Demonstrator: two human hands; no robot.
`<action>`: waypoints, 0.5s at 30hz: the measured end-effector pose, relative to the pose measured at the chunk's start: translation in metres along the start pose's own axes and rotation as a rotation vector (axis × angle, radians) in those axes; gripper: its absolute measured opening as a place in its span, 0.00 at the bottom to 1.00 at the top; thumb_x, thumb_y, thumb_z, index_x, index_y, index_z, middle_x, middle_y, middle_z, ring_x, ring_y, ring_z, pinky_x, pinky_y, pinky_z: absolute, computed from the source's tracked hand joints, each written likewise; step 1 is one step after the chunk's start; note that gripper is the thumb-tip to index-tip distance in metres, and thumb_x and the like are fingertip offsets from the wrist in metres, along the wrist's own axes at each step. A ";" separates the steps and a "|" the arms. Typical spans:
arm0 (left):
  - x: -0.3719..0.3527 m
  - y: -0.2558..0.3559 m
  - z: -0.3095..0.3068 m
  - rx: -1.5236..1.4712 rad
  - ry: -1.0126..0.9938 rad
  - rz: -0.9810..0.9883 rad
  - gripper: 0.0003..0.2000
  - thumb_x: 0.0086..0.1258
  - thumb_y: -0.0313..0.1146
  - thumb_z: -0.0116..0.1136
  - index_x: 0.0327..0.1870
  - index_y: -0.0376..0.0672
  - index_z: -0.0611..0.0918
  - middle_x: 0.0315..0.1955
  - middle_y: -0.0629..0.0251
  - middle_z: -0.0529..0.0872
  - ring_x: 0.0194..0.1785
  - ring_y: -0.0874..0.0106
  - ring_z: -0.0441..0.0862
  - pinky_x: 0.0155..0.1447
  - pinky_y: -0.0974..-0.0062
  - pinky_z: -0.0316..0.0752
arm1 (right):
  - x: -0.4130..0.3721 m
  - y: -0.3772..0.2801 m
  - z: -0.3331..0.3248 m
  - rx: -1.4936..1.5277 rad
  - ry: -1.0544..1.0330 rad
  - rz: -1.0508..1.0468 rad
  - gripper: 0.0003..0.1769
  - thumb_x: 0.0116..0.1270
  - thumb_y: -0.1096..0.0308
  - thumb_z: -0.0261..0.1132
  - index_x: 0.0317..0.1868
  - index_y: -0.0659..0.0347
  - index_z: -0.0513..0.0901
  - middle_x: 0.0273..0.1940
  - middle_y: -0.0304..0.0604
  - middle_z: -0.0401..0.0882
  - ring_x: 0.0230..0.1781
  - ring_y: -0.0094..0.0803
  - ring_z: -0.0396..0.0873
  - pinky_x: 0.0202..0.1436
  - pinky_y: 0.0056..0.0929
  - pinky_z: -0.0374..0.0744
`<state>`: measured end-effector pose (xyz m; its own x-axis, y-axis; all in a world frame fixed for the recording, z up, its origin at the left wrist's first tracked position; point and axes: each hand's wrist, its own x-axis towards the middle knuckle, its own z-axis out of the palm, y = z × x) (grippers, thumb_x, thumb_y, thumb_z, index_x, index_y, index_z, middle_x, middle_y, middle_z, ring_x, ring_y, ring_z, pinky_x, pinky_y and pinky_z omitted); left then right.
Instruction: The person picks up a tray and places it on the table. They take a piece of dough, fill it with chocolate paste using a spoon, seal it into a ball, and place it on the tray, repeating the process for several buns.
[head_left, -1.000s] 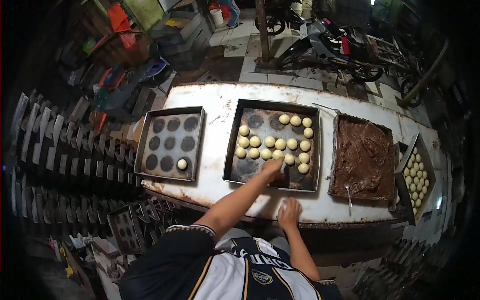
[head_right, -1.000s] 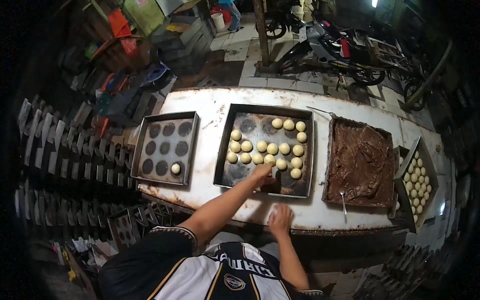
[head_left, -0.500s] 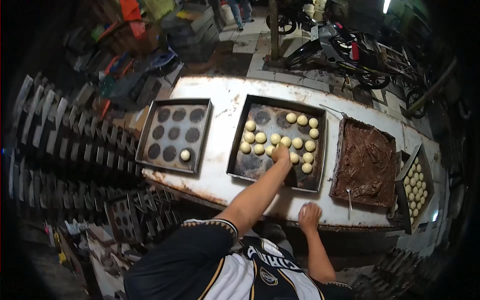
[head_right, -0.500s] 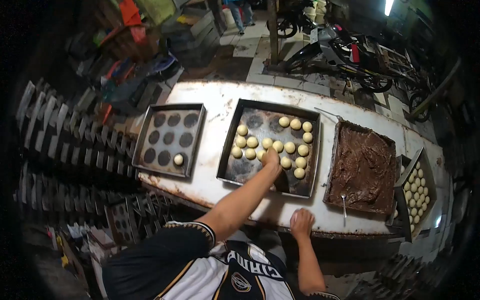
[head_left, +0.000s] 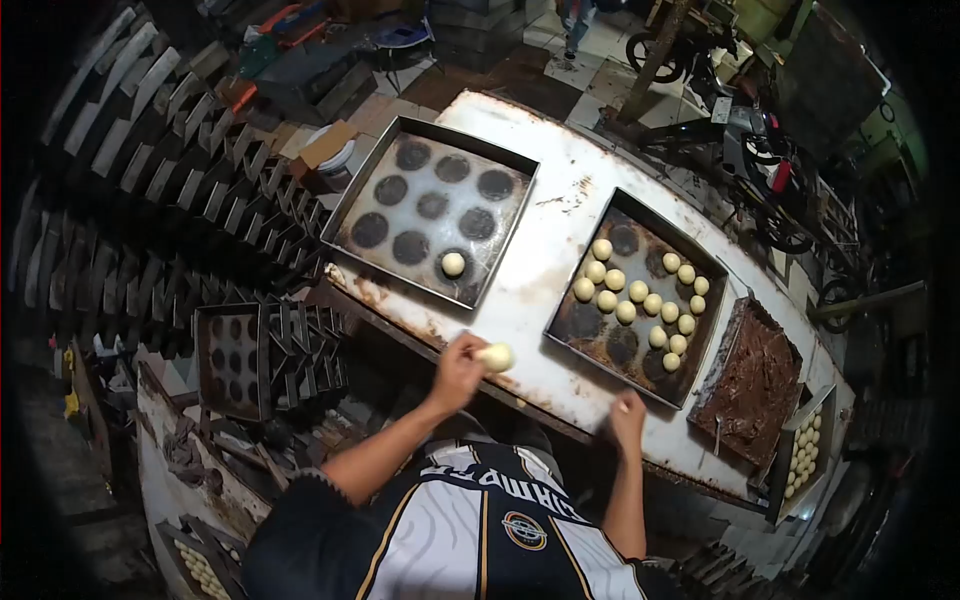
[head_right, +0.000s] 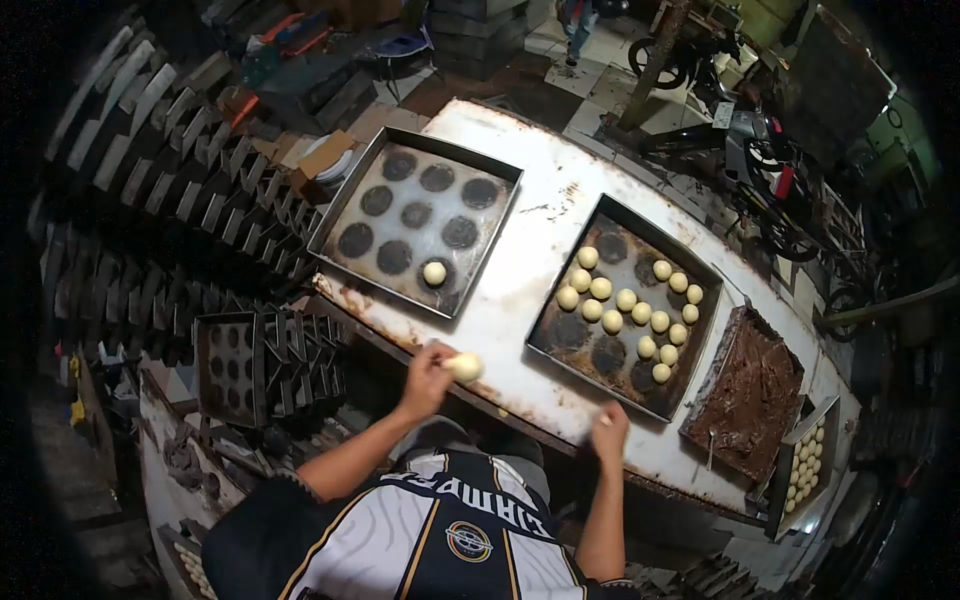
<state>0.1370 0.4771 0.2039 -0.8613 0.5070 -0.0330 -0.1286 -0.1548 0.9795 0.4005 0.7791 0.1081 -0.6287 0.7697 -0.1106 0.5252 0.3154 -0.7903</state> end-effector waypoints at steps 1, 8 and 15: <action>0.003 -0.004 -0.036 0.033 0.048 0.085 0.10 0.67 0.17 0.53 0.46 0.41 0.76 0.41 0.69 0.79 0.44 0.77 0.77 0.51 0.79 0.77 | 0.008 -0.112 0.021 -0.001 -0.003 -0.296 0.05 0.63 0.75 0.66 0.37 0.66 0.80 0.33 0.50 0.82 0.34 0.42 0.81 0.43 0.40 0.79; 0.026 0.041 -0.167 -0.507 0.400 0.008 0.11 0.72 0.28 0.44 0.52 0.43 0.74 0.43 0.64 0.78 0.45 0.71 0.82 0.50 0.72 0.81 | 0.173 -0.370 0.215 0.104 0.180 -1.100 0.13 0.63 0.76 0.73 0.48 0.65 0.84 0.46 0.52 0.82 0.50 0.54 0.81 0.55 0.45 0.81; 0.018 0.097 -0.206 -0.719 0.254 0.021 0.12 0.84 0.45 0.51 0.50 0.45 0.74 0.35 0.65 0.77 0.31 0.75 0.73 0.32 0.78 0.69 | 0.177 -0.309 0.283 -0.208 -0.111 -0.995 0.19 0.75 0.63 0.68 0.62 0.60 0.83 0.60 0.54 0.84 0.66 0.52 0.78 0.78 0.56 0.68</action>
<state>0.0077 0.2963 0.2579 -0.9426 0.3007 -0.1454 -0.3244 -0.7207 0.6127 -0.0352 0.6605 0.1623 -0.8782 0.0539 0.4752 -0.1817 0.8815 -0.4357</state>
